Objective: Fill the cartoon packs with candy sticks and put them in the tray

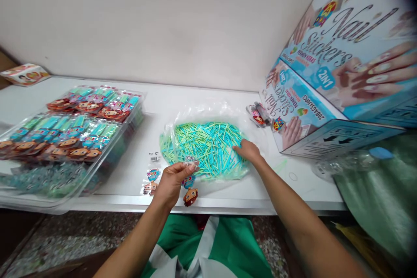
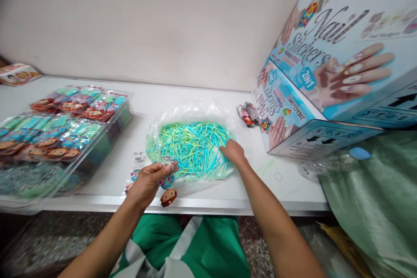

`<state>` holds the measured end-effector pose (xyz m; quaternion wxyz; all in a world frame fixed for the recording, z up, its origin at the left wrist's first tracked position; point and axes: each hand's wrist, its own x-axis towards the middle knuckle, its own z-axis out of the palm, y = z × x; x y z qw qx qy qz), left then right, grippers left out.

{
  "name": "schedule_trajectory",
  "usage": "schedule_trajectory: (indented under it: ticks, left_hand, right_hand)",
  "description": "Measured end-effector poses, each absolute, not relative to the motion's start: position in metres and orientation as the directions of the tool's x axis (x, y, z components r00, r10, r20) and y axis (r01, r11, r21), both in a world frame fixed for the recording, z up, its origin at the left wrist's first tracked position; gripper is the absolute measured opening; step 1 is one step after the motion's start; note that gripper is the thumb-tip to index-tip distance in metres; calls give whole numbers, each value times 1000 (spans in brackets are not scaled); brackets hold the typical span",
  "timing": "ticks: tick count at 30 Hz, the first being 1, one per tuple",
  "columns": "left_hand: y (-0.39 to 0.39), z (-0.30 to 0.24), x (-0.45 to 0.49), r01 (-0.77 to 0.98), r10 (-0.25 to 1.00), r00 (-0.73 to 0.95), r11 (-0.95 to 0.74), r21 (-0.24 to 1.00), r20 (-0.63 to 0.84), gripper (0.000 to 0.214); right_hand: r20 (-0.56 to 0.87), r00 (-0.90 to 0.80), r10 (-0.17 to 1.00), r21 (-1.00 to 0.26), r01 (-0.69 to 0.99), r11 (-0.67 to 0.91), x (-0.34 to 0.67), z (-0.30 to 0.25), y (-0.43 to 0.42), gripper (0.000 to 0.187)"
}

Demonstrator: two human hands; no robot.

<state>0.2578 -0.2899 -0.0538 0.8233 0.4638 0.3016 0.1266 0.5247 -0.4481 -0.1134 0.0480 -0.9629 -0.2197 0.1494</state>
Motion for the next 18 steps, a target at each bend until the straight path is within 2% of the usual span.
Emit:
schedule_trajectory:
  ticks: [3,7,13,16,18]
  left_hand:
    - [-292,-54,258,80,462,782,591,803,-418,20]
    - [-292,-55,258,101,418,797,618,779,-435,23]
    - [-287,-55,258,100,402,821,599,795,-406,23]
    - [-282,-53,259,90,421,815,586,805,-398,23]
    - [-279,-50,261,81,436,812,575,814,-388,24]
  right_hand:
    - [-293,833,470,-198,428,-882,527,-114,-435,39]
    - [-332,755,566,-340,463,-818,527,-110,-427,24]
    - [-264,681,683,-592,445,-673,519,-100,-425,36]
    - [-207,662,720,-634,470,-614,517,-92,-420,36]
    - [-157,655,740,-628,512,-587,515,-87,-415,29]
